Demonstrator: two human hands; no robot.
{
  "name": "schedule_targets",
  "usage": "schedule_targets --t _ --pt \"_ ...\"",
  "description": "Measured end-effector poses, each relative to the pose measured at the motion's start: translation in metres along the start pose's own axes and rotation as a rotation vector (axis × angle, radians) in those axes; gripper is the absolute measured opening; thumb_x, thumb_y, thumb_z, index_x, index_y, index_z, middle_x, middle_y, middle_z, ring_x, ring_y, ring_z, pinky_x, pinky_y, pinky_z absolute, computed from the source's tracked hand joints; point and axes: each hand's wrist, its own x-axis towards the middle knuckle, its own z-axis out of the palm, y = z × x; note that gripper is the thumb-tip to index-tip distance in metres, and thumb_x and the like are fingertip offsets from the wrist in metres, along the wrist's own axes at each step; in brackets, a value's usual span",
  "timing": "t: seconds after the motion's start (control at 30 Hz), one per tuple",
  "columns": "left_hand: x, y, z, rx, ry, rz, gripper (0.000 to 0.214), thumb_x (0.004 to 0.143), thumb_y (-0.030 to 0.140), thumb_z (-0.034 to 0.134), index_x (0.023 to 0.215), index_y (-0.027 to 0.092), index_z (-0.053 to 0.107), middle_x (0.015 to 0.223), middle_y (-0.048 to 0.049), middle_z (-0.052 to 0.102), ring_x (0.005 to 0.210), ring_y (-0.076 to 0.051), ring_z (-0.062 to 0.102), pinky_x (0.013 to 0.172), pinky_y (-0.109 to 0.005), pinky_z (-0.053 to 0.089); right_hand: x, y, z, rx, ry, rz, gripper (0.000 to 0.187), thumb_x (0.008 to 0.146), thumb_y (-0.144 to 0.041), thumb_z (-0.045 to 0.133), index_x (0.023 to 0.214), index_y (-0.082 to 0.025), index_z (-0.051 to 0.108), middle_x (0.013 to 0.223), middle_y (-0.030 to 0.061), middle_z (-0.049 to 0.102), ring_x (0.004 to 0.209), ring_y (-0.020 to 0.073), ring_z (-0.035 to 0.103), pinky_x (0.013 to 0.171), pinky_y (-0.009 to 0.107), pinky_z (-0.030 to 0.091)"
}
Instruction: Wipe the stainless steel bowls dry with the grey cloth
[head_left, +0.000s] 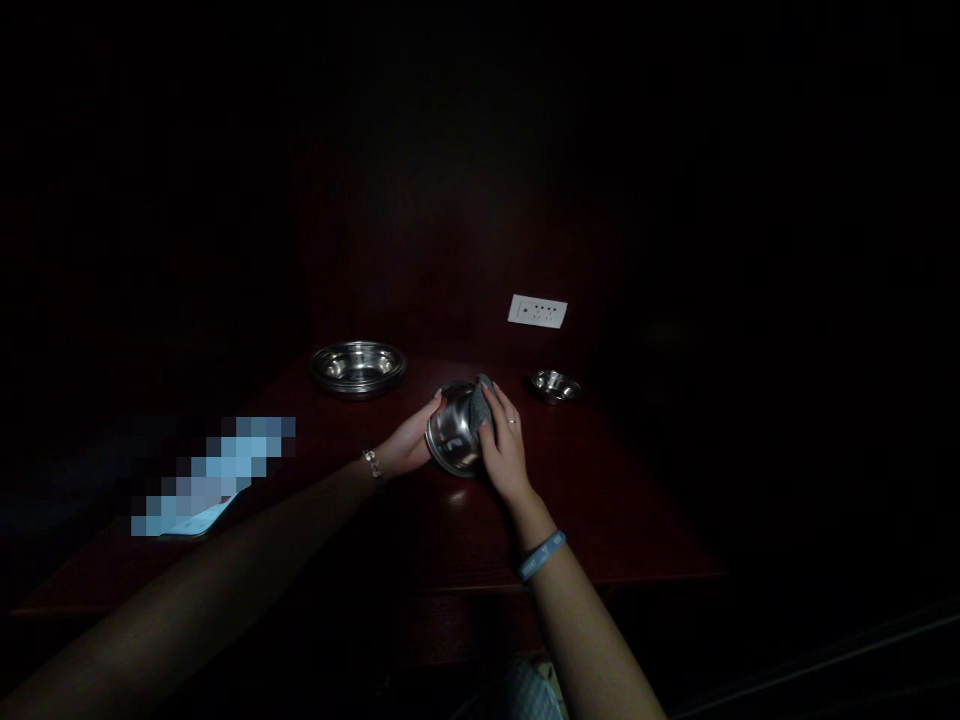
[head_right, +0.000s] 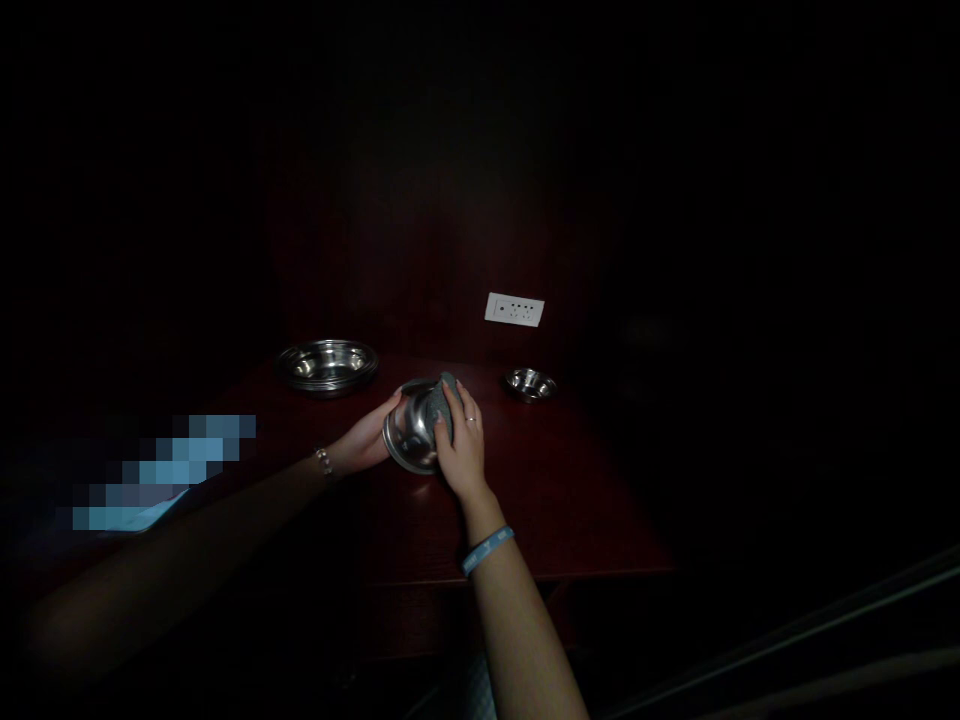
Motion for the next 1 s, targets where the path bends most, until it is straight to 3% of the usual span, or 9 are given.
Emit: schedule_targets --t 0.2,0.67,0.87,1.0 --pt "0.004 -0.001 -0.005 -0.067 -0.026 -0.02 0.042 0.104 0.033 0.041 0.135 0.013 0.06 0.113 -0.0109 0.078 0.106 -0.023 0.073 0.107 -0.037 0.048 0.0 -0.004 -0.003 -0.057 -0.048 -0.105 0.05 0.101 -0.035 0.038 0.149 -0.028 0.047 0.158 0.0061 0.044 0.147 0.0248 0.038 0.123 0.051 0.03" --pt "0.004 0.002 -0.01 -0.057 0.034 0.006 0.039 0.102 0.029 0.045 0.134 0.013 0.062 0.114 -0.0111 0.077 0.103 -0.023 0.074 0.105 -0.036 0.05 0.0 -0.018 -0.005 -0.187 -0.2 -0.276 0.052 0.097 -0.038 0.049 0.148 -0.028 0.05 0.161 0.007 0.04 0.148 0.0281 0.037 0.123 0.052 0.031" --pt "0.0 0.002 -0.002 -0.048 0.102 0.013 0.039 0.103 0.026 0.041 0.134 0.014 0.063 0.112 -0.0099 0.078 0.102 -0.021 0.074 0.105 -0.034 0.05 0.001 -0.024 -0.006 -0.222 -0.174 -0.289 0.046 0.096 -0.037 0.051 0.141 -0.029 0.057 0.158 0.005 0.045 0.147 0.0287 0.038 0.122 0.053 0.031" --pt "-0.003 0.0 0.004 -0.057 0.083 0.018 0.039 0.104 0.026 0.039 0.134 0.014 0.063 0.109 -0.0091 0.079 0.104 -0.021 0.073 0.108 -0.034 0.047 0.001 -0.025 -0.006 -0.241 -0.104 -0.236 0.045 0.097 -0.037 0.05 0.14 -0.028 0.058 0.156 0.0058 0.047 0.145 0.0297 0.039 0.121 0.053 0.031"
